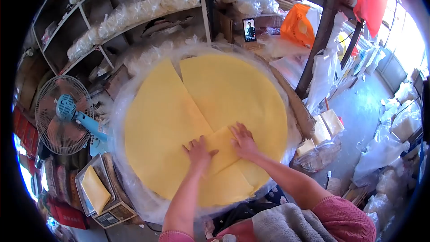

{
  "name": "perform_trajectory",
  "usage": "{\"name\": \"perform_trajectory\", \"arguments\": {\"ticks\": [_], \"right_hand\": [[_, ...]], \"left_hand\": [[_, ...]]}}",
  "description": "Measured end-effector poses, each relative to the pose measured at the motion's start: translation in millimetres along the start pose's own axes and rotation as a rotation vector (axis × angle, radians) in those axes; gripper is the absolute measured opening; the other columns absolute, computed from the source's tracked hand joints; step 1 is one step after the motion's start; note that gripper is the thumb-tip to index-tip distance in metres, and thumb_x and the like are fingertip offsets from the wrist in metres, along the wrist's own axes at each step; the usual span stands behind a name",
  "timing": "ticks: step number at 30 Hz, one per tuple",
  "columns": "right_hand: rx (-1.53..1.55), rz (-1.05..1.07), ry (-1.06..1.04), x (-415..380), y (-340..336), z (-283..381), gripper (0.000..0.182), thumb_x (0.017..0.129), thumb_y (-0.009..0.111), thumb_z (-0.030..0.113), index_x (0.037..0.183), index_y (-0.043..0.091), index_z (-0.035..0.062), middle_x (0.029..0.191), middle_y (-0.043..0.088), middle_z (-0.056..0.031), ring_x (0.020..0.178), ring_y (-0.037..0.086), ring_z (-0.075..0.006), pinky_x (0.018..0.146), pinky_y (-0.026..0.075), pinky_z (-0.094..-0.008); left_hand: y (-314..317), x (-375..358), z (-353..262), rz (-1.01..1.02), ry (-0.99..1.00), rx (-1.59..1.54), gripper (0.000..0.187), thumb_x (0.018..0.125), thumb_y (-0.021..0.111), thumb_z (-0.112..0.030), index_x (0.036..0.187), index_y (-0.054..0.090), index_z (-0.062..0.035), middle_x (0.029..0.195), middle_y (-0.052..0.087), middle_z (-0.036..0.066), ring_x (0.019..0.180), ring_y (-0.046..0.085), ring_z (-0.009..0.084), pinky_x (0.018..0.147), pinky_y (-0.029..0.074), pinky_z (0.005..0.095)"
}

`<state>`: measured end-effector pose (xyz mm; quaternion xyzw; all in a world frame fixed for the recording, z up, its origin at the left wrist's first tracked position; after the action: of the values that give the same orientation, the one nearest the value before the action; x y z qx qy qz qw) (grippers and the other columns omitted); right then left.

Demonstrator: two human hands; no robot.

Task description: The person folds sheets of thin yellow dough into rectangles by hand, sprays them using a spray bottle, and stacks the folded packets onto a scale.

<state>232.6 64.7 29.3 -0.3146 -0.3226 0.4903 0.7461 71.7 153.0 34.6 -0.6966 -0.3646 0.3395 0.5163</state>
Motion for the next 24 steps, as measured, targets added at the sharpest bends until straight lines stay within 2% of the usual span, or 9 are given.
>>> {"name": "perform_trajectory", "arguments": {"ticks": [2, 6, 9, 12, 15, 19, 20, 22, 24], "right_hand": [[-0.022, -0.09, 0.063, -17.5, -14.7, -11.5, 0.055, 0.091, 0.046, 0.03, 0.139, 0.03, 0.0076, 0.145, 0.021, -0.0229, 0.136, 0.016, -0.0375, 0.109, 0.016, -0.05], [-0.16, -0.045, 0.139, -36.0, 4.6, -45.3, 0.053, 0.092, 0.042, 0.031, 0.139, 0.029, 0.0087, 0.148, 0.02, -0.0161, 0.138, 0.014, -0.0343, 0.11, 0.015, -0.0476], [-0.297, 0.026, 0.105, -38.8, 16.1, -46.1, 0.051, 0.093, 0.04, 0.031, 0.138, 0.032, 0.0076, 0.147, 0.021, -0.0161, 0.138, 0.014, -0.0347, 0.111, 0.015, -0.0467], [-0.378, -0.033, 0.067, -41.7, 13.9, -37.9, 0.05, 0.092, 0.04, 0.029, 0.136, 0.035, 0.0069, 0.147, 0.023, -0.0161, 0.137, 0.015, -0.0346, 0.111, 0.015, -0.0466], [-0.436, -0.036, 0.064, -44.2, 16.9, -43.5, 0.05, 0.091, 0.04, 0.027, 0.136, 0.035, 0.0052, 0.145, 0.026, -0.0177, 0.136, 0.018, -0.0346, 0.112, 0.013, -0.0455], [-0.432, -0.012, 0.009, -36.5, 28.6, -57.1, 0.05, 0.091, 0.039, 0.022, 0.137, 0.033, 0.0019, 0.143, 0.028, -0.0203, 0.136, 0.02, -0.0344, 0.112, 0.013, -0.0449], [-0.456, 0.014, 0.073, -36.1, 27.3, -54.3, 0.049, 0.092, 0.037, 0.021, 0.137, 0.032, 0.0019, 0.143, 0.028, -0.0199, 0.136, 0.02, -0.034, 0.111, 0.014, -0.0452], [-0.585, -0.084, -0.101, -39.0, 34.1, -60.4, 0.047, 0.093, 0.036, 0.021, 0.136, 0.032, 0.0023, 0.143, 0.028, -0.0194, 0.135, 0.021, -0.0339, 0.11, 0.016, -0.0446], [-0.702, -0.093, -0.134, -41.3, 29.0, -39.4, 0.046, 0.094, 0.035, 0.022, 0.136, 0.032, 0.0028, 0.143, 0.028, -0.0192, 0.135, 0.022, -0.0343, 0.11, 0.018, -0.0434]], "left_hand": [[-1.8, 9.4, 8.7, 0.11, -0.052, 0.015, 0.074, 0.066, 0.073, -0.047, 0.123, 0.049, -0.0068, 0.129, 0.047, 0.019, 0.122, 0.041, 0.0331, 0.1, 0.027, 0.0561], [21.1, 8.5, 42.8, 0.334, -0.063, -0.3, 0.058, 0.061, 0.079, -0.038, 0.105, 0.062, -0.005, 0.107, 0.061, 0.018, 0.101, 0.059, 0.0262, 0.085, 0.047, 0.0401], [26.1, -6.9, 73.6, 0.25, -0.068, -0.504, 0.044, 0.062, 0.078, -0.027, 0.096, 0.064, -0.0026, 0.088, 0.066, 0.015, 0.081, 0.065, 0.0239, 0.074, 0.051, 0.0337], [-11.1, -53.6, 85.6, 0.134, -0.123, -0.743, 0.037, 0.064, 0.077, -0.019, 0.093, 0.063, 0.0005, 0.084, 0.066, 0.013, 0.076, 0.064, 0.0207, 0.07, 0.05, 0.0327], [-1.3, -86.9, 126.3, -0.045, -0.186, -1.107, 0.034, 0.065, 0.076, -0.013, 0.091, 0.062, 0.003, 0.082, 0.066, 0.011, 0.072, 0.063, 0.0174, 0.065, 0.049, 0.0315], [-29.3, -133.5, 160.0, -0.251, -0.206, -1.09, 0.035, 0.067, 0.076, -0.012, 0.094, 0.061, 0.0039, 0.083, 0.066, 0.01, 0.073, 0.062, 0.016, 0.064, 0.049, 0.0302], [-44.1, -147.7, 167.2, -0.309, -0.236, -1.042, 0.036, 0.068, 0.075, -0.012, 0.096, 0.061, 0.0036, 0.082, 0.065, 0.01, 0.073, 0.062, 0.0159, 0.065, 0.049, 0.0291], [-63.2, -173.6, 182.7, -0.42, -0.23, -1.292, 0.039, 0.069, 0.074, -0.009, 0.103, 0.059, 0.0032, 0.084, 0.065, 0.009, 0.075, 0.062, 0.0146, 0.067, 0.049, 0.0271], [-78.9, -197.4, 216.6, -0.512, -0.262, -1.329, 0.043, 0.07, 0.073, -0.007, 0.108, 0.058, 0.0029, 0.087, 0.065, 0.009, 0.078, 0.062, 0.0139, 0.069, 0.049, 0.0265]]}}
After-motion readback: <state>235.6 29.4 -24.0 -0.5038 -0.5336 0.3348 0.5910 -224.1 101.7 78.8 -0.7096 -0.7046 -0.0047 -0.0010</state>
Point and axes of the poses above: each hand's wrist, its own x-axis towards the middle knuckle, its own y-axis out of the palm, z = x × y, the point moved 10 cm from there along x, towards the middle knuckle
